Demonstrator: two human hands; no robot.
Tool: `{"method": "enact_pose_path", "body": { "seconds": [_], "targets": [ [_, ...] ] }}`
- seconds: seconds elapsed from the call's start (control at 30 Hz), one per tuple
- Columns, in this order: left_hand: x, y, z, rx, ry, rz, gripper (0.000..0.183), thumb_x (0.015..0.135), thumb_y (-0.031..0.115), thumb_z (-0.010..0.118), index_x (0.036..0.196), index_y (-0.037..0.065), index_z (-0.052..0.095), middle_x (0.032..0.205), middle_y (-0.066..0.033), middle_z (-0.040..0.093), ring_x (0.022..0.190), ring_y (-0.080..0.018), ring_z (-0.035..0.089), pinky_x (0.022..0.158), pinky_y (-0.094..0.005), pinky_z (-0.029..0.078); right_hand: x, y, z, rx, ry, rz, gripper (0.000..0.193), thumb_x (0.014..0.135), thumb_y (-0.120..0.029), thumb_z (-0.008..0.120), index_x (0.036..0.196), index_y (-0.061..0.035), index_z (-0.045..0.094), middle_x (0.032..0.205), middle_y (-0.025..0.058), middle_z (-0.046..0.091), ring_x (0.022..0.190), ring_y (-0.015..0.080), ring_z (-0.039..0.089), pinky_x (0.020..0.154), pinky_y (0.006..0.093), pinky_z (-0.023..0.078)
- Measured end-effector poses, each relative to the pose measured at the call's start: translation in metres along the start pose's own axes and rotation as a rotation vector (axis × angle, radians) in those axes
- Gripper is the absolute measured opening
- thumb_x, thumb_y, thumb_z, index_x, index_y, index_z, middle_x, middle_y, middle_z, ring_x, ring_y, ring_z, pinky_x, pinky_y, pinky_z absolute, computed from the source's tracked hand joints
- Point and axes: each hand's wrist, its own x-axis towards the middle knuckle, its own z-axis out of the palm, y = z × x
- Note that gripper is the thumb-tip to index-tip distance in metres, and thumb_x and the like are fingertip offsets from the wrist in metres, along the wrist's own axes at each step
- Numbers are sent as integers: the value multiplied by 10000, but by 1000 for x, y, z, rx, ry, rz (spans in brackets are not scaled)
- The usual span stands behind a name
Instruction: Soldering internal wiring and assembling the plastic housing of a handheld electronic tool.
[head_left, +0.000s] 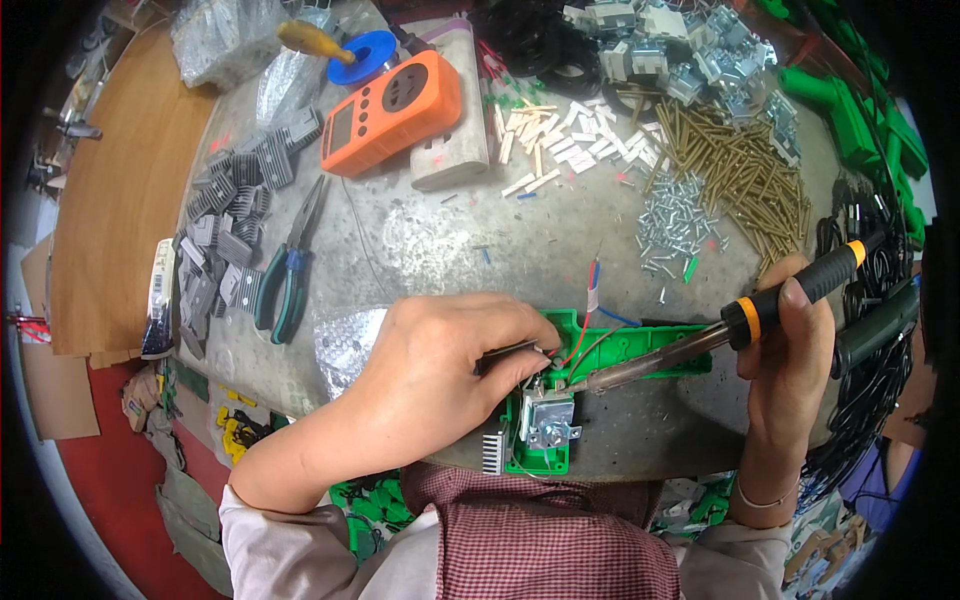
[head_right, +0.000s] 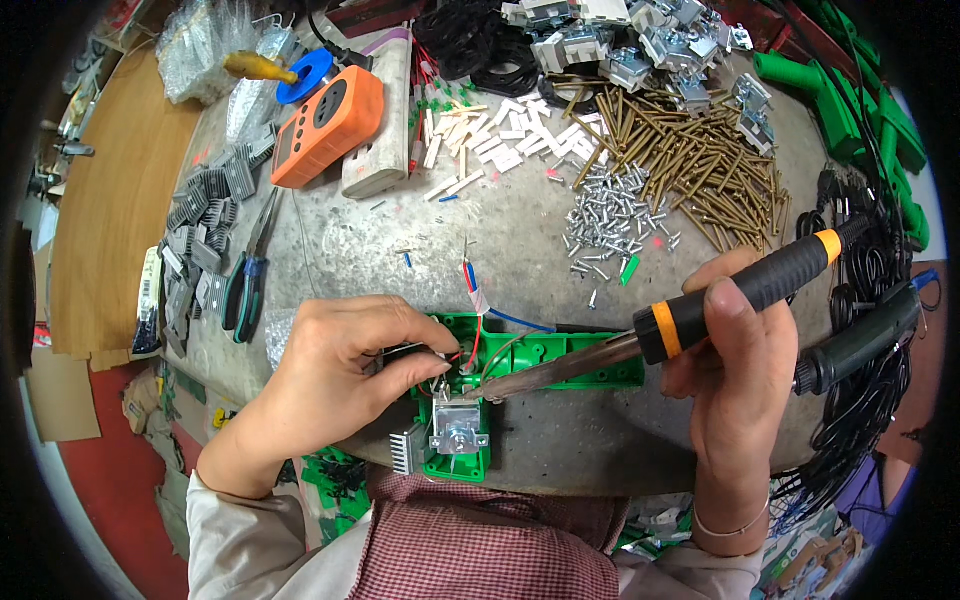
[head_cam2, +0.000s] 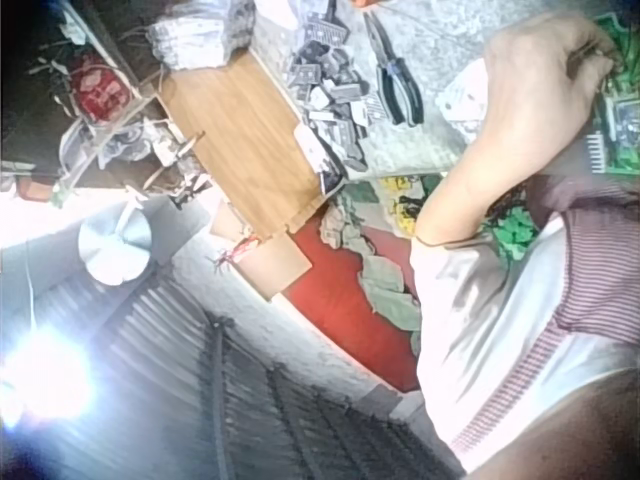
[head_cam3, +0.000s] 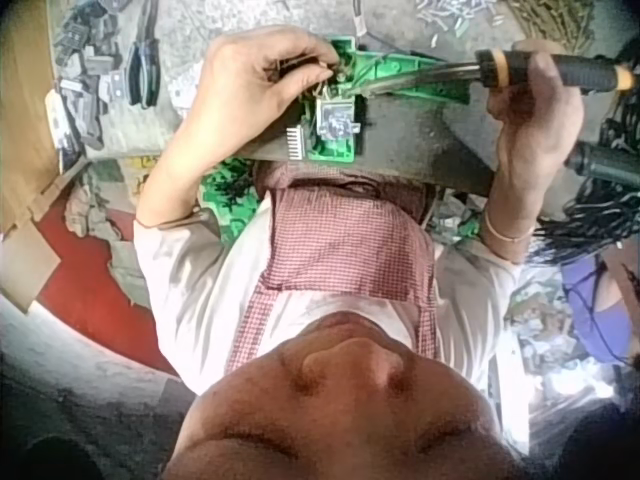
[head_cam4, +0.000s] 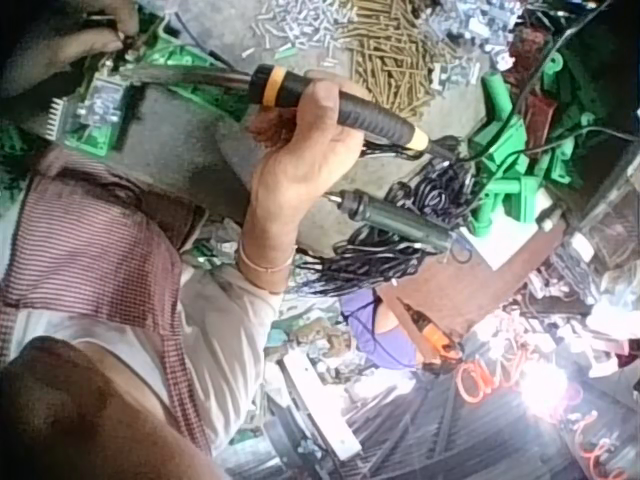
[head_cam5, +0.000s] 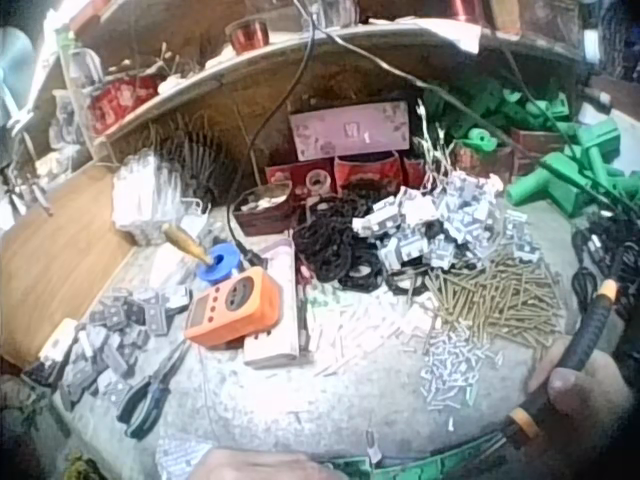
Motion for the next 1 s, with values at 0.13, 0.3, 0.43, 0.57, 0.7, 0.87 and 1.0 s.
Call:
{"method": "enact_pose_path", "body": {
  "seconds": [0.13, 0.3, 0.43, 0.57, 0.7, 0.87, 1.0],
  "targets": [
    [1, 0, 0, 1, -1, -1, 164, 757, 27, 785, 909, 27, 725, 846, -107, 721, 738, -218, 699, 633, -300, 534, 0, 0, 1, -9, 18, 5, 304, 950, -328, 560, 953, -24, 544, 629, 25, 546, 427, 62, 464, 373, 195, 320],
    [1, 2, -2, 7, -18, 9, 160, 760, 34, 784, 910, 27, 726, 850, -111, 722, 766, -241, 705, 674, -311, 546, -1, -2, 1, -6, 36, 18, 307, 949, -329, 563, 956, -22, 542, 639, 28, 552, 421, 64, 456, 371, 194, 316],
    [1, -1, -2, -5, -18, -1, 155, 765, 35, 781, 910, 29, 726, 851, -109, 721, 767, -240, 705, 673, -311, 545, 1, 1, 0, 0, 12, 22, 319, 948, -340, 569, 958, -23, 538, 646, 29, 554, 418, 64, 446, 370, 192, 311],
    [1, 0, -2, -6, -19, 14, 144, 770, 32, 777, 903, 25, 722, 846, -107, 717, 756, -238, 701, 665, -316, 543, 0, 3, -3, -2, 17, 2, 338, 948, -354, 573, 955, -19, 534, 641, 34, 558, 414, 65, 441, 370, 190, 305],
    [1, 0, -3, -5, -19, 19, 140, 771, 31, 774, 900, 25, 721, 838, -105, 713, 742, -239, 694, 654, -319, 540, -1, 0, -1, -47, 9, -21, 378, 951, -381, 565, 956, -6, 527, 632, 43, 555, 409, 64, 446, 375, 181, 304],
    [2, 0, -4, -1, -44, 2, 136, 773, 29, 771, 899, 23, 721, 842, -104, 714, 742, -242, 694, 652, -319, 541, -1, 0, 0, -52, 35, -30, 406, 954, -400, 550, 966, 5, 527, 618, 38, 538, 407, 62, 455, 376, 174, 308],
    [2, -1, -3, -5, -51, 9, 137, 771, 26, 771, 898, 17, 721, 849, -104, 715, 749, -244, 696, 659, -319, 545, -2, 0, 0, -66, 42, -23, 419, 955, -403, 543, 971, 15, 529, 637, 32, 525, 404, 60, 451, 375, 174, 309]
  ]
}}
